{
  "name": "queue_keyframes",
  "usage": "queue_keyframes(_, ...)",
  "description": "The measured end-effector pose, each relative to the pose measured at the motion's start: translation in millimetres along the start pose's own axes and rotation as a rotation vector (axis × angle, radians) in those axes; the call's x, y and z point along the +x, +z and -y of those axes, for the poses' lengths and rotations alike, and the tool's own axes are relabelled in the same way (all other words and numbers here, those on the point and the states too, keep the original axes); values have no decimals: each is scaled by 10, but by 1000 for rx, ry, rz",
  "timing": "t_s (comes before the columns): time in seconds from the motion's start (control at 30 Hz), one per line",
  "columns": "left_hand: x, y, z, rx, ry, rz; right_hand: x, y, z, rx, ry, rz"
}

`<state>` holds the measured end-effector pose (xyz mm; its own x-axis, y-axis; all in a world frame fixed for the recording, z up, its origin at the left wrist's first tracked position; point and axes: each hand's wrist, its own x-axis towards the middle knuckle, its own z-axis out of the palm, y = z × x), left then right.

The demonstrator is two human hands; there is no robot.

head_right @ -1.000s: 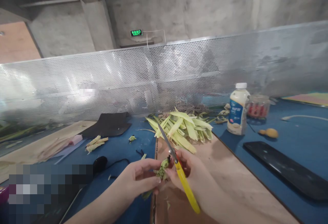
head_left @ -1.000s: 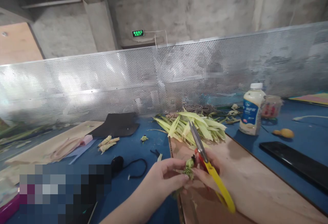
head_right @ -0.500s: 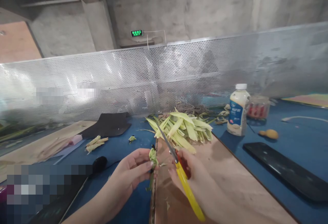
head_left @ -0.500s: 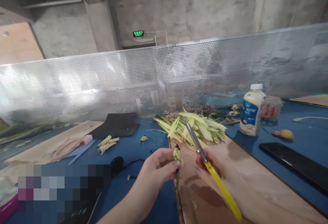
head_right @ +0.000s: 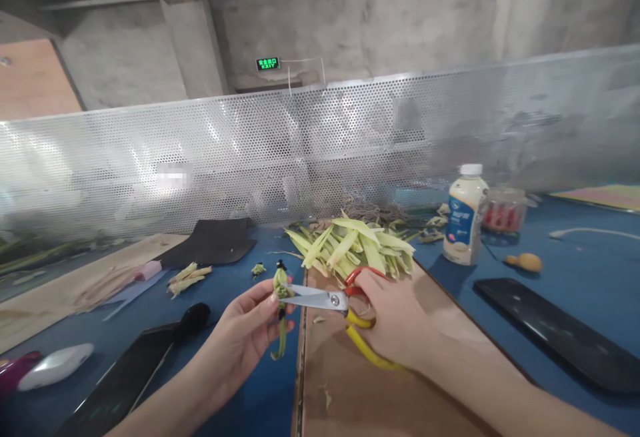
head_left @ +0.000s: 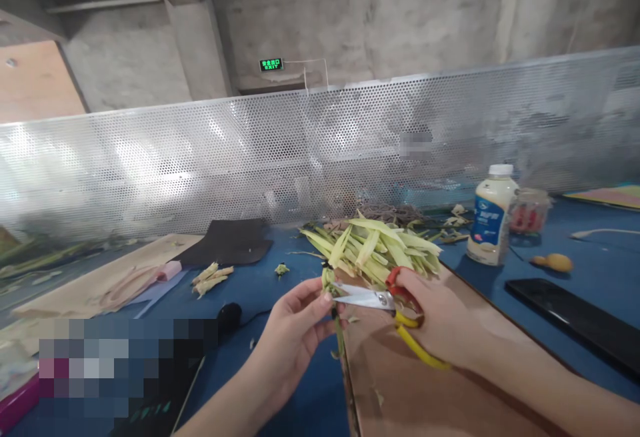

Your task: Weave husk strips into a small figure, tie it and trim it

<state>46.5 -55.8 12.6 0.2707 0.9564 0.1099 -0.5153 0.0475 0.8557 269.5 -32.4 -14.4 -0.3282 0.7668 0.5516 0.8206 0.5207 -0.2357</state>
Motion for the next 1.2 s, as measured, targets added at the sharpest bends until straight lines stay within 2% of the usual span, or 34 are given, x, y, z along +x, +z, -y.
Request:
queue_keyframes(0.13, 15, -18, -19, -24, 17, -35, 1, 69, -46, -36, -5, -12)
queue_keyframes(0.27, 24, -27, -12, -34, 22, -5, 12, 78, -37, 22, 19, -25)
queue_keyframes(0.53, 6, -10, -9, -20, 5, 4, 8, 55, -29, -18, -6, 15)
queue_keyframes(1.0, -20, -30, 36, 51, -13, -14, 3, 79, -60, -92, -13, -41)
queue_keyframes(1.2, -21, -22, 51, 7, -27, 8, 17, 75, -68, -151, -64, -127)
